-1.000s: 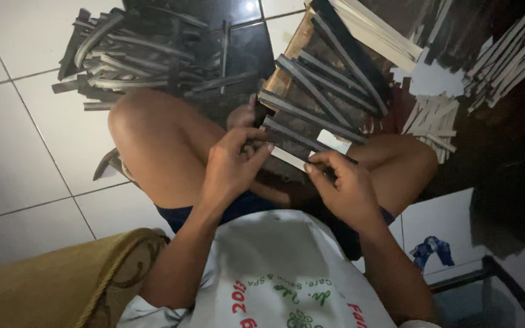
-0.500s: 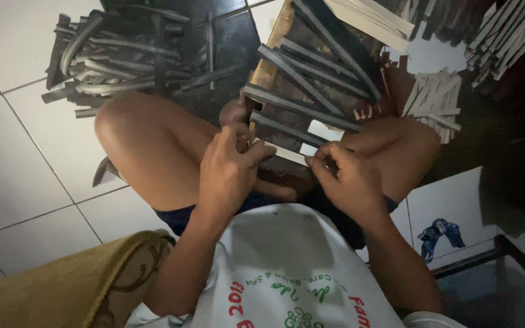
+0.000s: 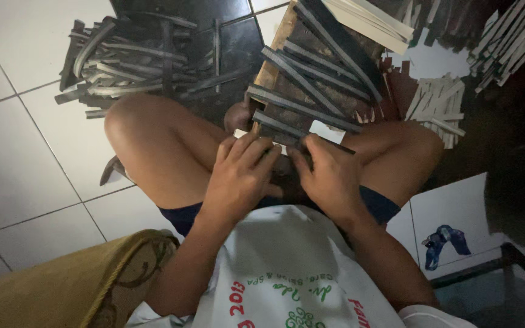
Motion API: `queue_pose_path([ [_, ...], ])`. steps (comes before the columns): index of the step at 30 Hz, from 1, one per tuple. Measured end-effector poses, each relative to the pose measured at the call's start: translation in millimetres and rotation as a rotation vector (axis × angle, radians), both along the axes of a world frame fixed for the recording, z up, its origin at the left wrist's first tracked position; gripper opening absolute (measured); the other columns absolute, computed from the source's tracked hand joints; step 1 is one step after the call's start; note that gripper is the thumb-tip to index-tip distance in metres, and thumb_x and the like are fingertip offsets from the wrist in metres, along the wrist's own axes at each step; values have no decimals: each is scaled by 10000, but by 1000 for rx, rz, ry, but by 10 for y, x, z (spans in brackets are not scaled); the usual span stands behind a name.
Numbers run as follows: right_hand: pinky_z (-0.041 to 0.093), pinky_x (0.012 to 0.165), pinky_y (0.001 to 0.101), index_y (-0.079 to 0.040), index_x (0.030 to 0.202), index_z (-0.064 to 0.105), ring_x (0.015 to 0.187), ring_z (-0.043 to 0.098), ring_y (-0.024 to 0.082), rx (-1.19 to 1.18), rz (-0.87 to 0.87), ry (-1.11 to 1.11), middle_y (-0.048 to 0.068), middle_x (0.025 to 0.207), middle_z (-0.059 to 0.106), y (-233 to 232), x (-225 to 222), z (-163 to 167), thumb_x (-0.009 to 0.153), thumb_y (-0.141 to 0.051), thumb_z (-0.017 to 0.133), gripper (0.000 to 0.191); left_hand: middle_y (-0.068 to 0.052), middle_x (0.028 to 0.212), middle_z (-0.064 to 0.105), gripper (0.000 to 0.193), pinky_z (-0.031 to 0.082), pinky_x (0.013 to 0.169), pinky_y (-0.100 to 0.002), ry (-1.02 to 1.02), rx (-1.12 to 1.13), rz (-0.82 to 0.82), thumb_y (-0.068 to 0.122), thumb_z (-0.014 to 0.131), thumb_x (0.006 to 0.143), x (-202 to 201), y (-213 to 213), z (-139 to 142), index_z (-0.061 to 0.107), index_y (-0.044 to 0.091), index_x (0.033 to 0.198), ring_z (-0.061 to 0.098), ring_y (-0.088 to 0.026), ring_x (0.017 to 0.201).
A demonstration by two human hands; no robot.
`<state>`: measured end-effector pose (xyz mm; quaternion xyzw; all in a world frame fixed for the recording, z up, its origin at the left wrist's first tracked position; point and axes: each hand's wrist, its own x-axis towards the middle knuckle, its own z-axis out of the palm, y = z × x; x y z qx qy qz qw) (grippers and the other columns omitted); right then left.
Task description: The person sits on the floor and repeatedly rubs thin wooden strips against a fixed abrasive block to smooth their edges. They handle the strips one at a time, flipping them as needed, and place finished pieces into a growing pile.
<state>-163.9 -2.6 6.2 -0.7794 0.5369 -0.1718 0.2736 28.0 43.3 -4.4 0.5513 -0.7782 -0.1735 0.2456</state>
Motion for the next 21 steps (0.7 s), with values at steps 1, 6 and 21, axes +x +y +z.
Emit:
queue_pose_path([
  [1,537,639,402,-12,996,666,730,717,321,-13,4,20,175,879,727,1,2,5,955,-192,746,202,-94,1271,617,509,406,1065,-487,-9,-1,16,246,724,782,-16,12,3,675,31,1241,536,-289,1277],
  [6,535,659,407,-47,992,701,774,722,320,-9,3,107,147,889,738,52,-127,64,943,-223,742,187,-64,1219,638,405,410,1068,-465,-103,28,52,168,637,881,-132,50,13,677,35,1261,541,-283,1290],
  [21,538,621,353,-48,1015,735,713,715,230,278,-52,8,127,874,741,-38,-587,85,938,-213,732,182,-114,1246,660,368,424,1027,-464,-242,49,64,174,616,899,-367,29,210,686,118,1256,601,-303,1274],
])
